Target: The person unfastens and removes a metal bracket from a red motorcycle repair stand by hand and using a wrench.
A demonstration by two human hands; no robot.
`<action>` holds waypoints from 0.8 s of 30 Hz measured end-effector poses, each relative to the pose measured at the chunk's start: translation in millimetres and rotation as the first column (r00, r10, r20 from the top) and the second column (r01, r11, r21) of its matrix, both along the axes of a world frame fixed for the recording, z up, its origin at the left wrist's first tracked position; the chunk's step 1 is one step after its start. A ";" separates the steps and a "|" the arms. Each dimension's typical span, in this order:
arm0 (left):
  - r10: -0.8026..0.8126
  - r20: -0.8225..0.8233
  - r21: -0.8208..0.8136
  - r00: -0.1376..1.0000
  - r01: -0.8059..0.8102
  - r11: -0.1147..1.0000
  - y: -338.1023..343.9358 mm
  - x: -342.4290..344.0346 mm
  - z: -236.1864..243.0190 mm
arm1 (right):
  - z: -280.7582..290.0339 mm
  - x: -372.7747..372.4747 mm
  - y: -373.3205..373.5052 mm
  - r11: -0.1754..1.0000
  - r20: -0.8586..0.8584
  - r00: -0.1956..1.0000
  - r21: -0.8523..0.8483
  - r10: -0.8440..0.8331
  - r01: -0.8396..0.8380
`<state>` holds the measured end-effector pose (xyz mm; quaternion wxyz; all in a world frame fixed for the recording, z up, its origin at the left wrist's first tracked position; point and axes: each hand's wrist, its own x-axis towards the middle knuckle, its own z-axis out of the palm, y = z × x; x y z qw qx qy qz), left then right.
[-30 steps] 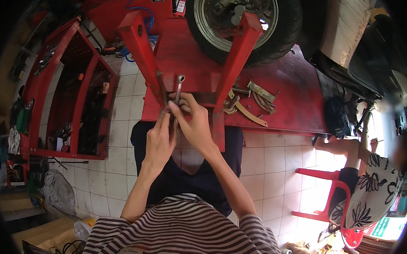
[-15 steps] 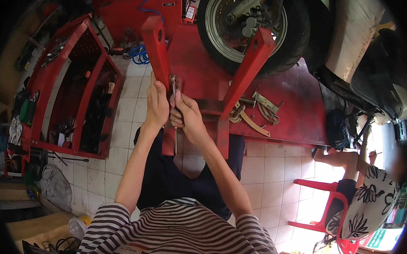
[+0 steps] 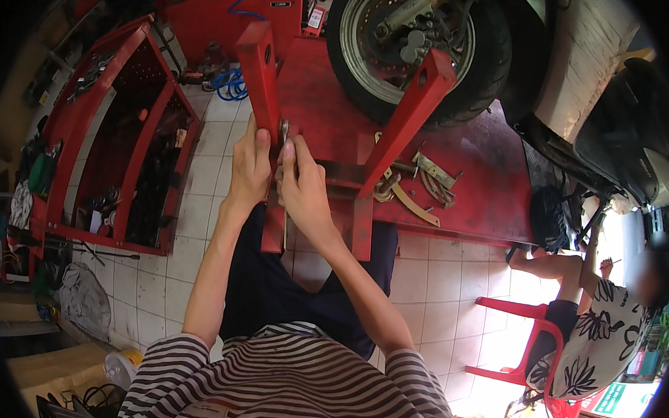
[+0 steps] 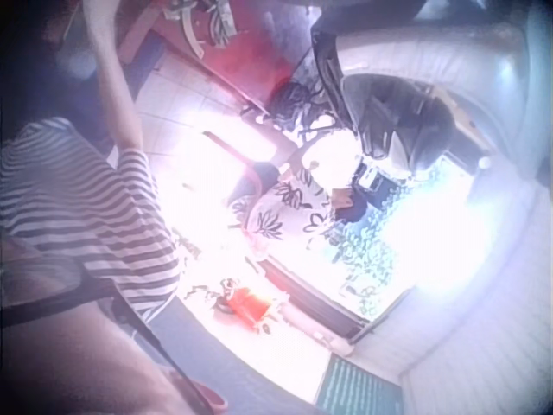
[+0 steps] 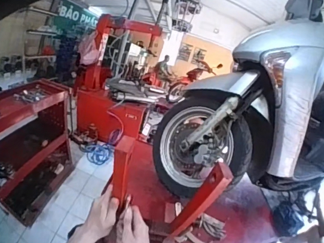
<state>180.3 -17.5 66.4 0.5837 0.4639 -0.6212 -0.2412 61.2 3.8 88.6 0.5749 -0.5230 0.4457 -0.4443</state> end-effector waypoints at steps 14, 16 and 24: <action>-0.002 -0.032 0.089 1.000 0.005 0.996 -2.2 0.0 -10.1 | 19.7 -26.0 -15.6 0.943 -0.021 0.944 0.073 0.328 -0.326; 0.013 -0.018 0.050 1.000 -0.012 0.999 -5.0 -0.6 -11.6 | 18.2 -26.6 -16.7 0.940 -0.012 0.942 0.075 0.334 -0.332; 0.000 -0.036 0.043 0.999 0.002 0.999 1.5 -0.5 -4.4 | 35.9 -23.6 -3.2 0.911 -0.546 0.837 -0.332 0.027 -0.246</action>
